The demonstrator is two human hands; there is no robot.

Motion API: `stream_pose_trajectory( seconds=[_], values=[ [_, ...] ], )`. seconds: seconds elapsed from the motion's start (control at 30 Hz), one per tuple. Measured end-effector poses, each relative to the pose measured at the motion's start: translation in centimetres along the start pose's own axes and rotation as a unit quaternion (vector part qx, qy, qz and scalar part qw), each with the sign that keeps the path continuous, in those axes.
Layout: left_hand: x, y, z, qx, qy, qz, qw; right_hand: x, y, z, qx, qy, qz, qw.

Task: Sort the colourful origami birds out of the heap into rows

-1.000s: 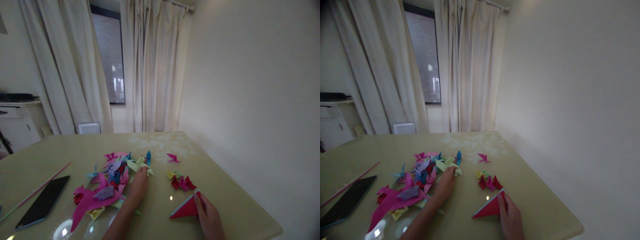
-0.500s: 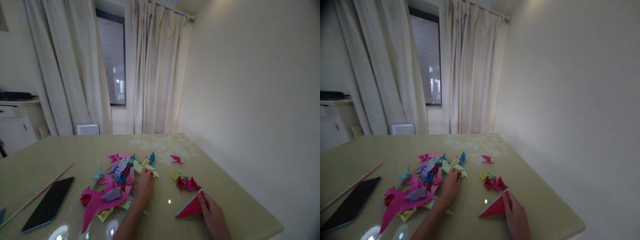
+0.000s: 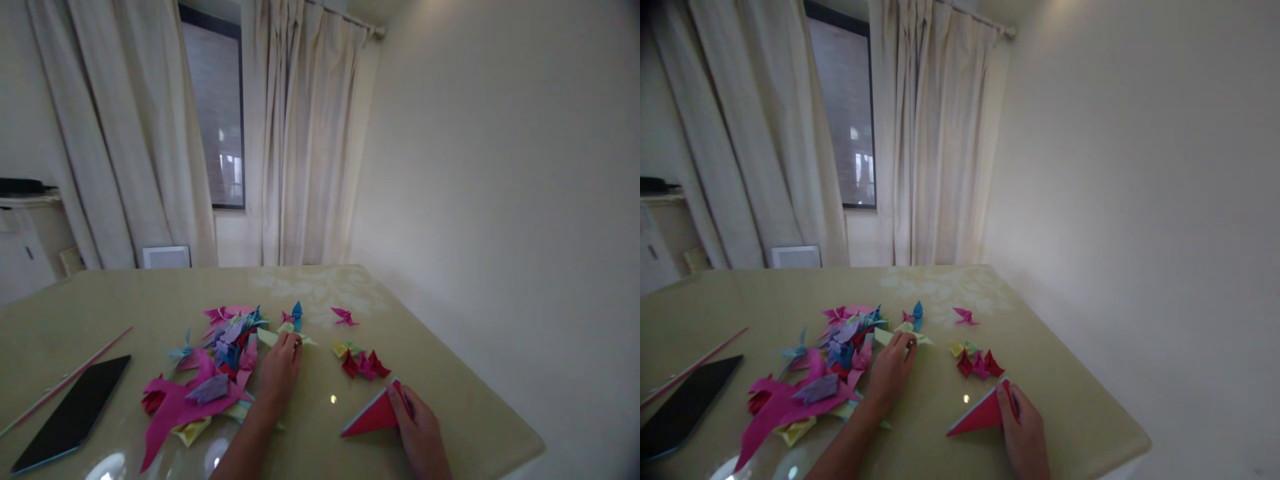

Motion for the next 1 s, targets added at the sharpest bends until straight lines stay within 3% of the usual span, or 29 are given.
stream_pose_trajectory(
  seconds=[0.17,0.7,1.0],
  values=[
    [-0.1,-0.1,-0.3,-0.05,0.078,0.005,0.996,0.1,-0.3,-0.2,0.014,0.003,0.013,1.0],
    [1.2,1.3,-1.1,-0.145,0.192,0.0,0.971,0.5,-0.6,-0.4,-0.006,0.011,0.056,0.998],
    [2.5,1.8,-1.7,-0.204,0.251,-0.059,0.944,0.3,-0.9,-0.4,0.006,0.0,0.014,1.0]
  ],
)
Point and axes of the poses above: each hand's wrist, its own z-axis towards the middle knuckle, its own x-axis out of the back of the hand, y = z × x, the point moved 4 cm from there along z, towards the middle knuckle, and after that the axes turned 7 degrees about -z, right-handed, at the moved point
